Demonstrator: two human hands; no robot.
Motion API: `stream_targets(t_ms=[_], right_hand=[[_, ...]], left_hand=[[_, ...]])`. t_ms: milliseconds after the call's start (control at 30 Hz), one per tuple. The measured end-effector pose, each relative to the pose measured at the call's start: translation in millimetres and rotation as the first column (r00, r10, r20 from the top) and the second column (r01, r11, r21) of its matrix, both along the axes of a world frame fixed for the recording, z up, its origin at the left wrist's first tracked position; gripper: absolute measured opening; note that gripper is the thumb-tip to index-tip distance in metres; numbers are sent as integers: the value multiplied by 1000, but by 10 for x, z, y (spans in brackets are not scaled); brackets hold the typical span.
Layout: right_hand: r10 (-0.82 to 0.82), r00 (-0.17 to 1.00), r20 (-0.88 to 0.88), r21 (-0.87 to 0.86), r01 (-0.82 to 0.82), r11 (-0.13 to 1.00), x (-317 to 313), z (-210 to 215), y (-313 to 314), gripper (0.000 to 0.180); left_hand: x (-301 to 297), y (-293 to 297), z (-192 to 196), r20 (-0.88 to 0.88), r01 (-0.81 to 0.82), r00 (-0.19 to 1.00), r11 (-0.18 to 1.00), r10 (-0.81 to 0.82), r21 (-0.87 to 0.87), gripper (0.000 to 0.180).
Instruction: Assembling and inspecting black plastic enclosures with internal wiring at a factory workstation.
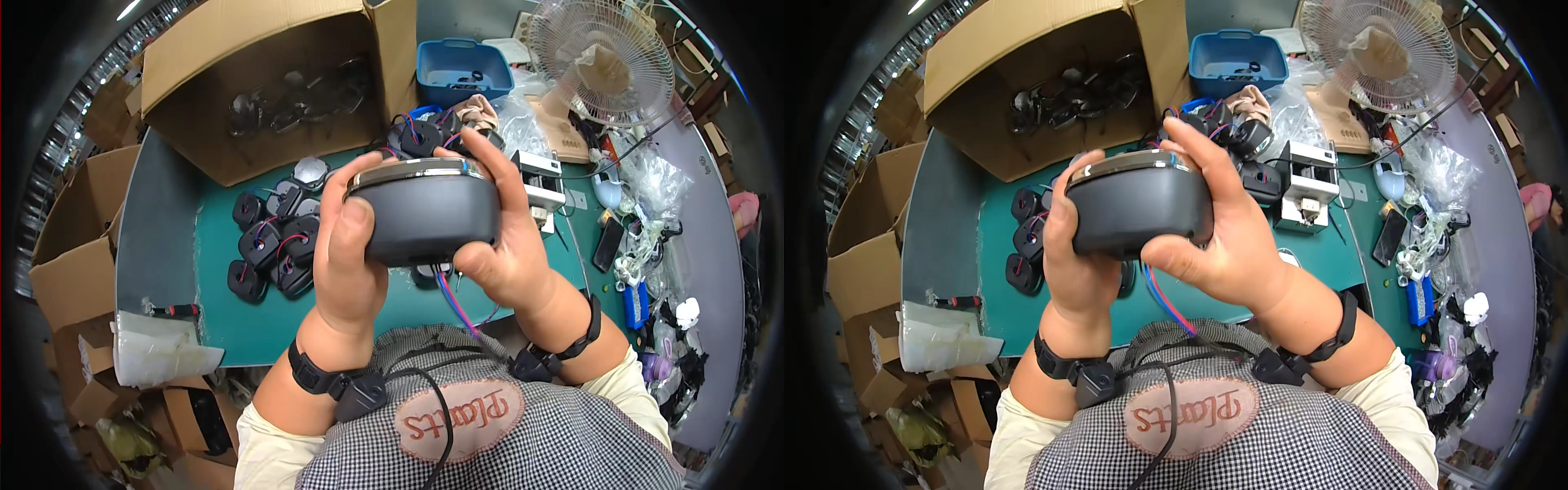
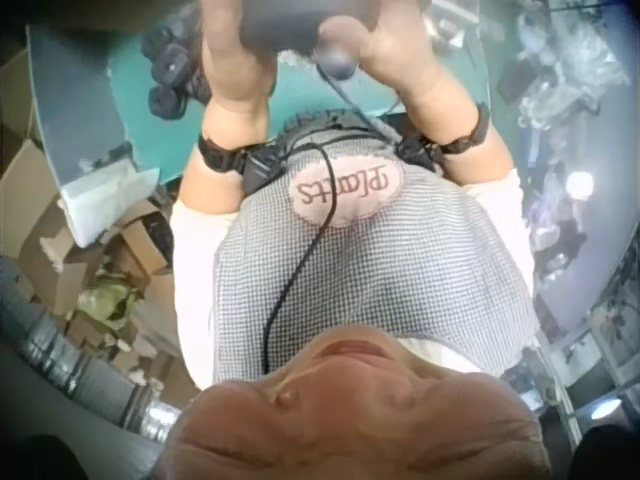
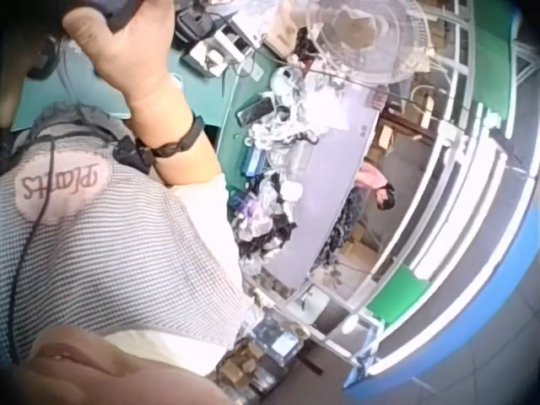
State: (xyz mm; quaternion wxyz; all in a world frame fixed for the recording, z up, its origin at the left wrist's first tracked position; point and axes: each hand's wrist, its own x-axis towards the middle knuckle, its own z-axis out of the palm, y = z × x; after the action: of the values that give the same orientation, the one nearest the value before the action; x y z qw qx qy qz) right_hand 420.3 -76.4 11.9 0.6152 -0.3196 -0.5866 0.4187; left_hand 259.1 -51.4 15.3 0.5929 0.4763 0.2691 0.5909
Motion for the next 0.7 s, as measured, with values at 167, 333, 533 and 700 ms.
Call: stream_targets(t_ms=[167,333,533,700], right_hand=[[-10,1000,7,-43,10,999,31,28,-8,97],[6,996,-94,-187,-23,982,75,10,46,103],[-16,987,-159,-163,-11,987,30,-42,64,105],[-114,992,-62,-67,110,992,15,37,20,95]], left_hand=[[-31,19,-66,-121,2,993,993,12,116,90],[-66,63,25,-254,70,967,955,6,289,115],[-119,121,16,-399,76,913,931,79,357,112],[-145,141,-1,-478,37,827,818,297,573,100]])
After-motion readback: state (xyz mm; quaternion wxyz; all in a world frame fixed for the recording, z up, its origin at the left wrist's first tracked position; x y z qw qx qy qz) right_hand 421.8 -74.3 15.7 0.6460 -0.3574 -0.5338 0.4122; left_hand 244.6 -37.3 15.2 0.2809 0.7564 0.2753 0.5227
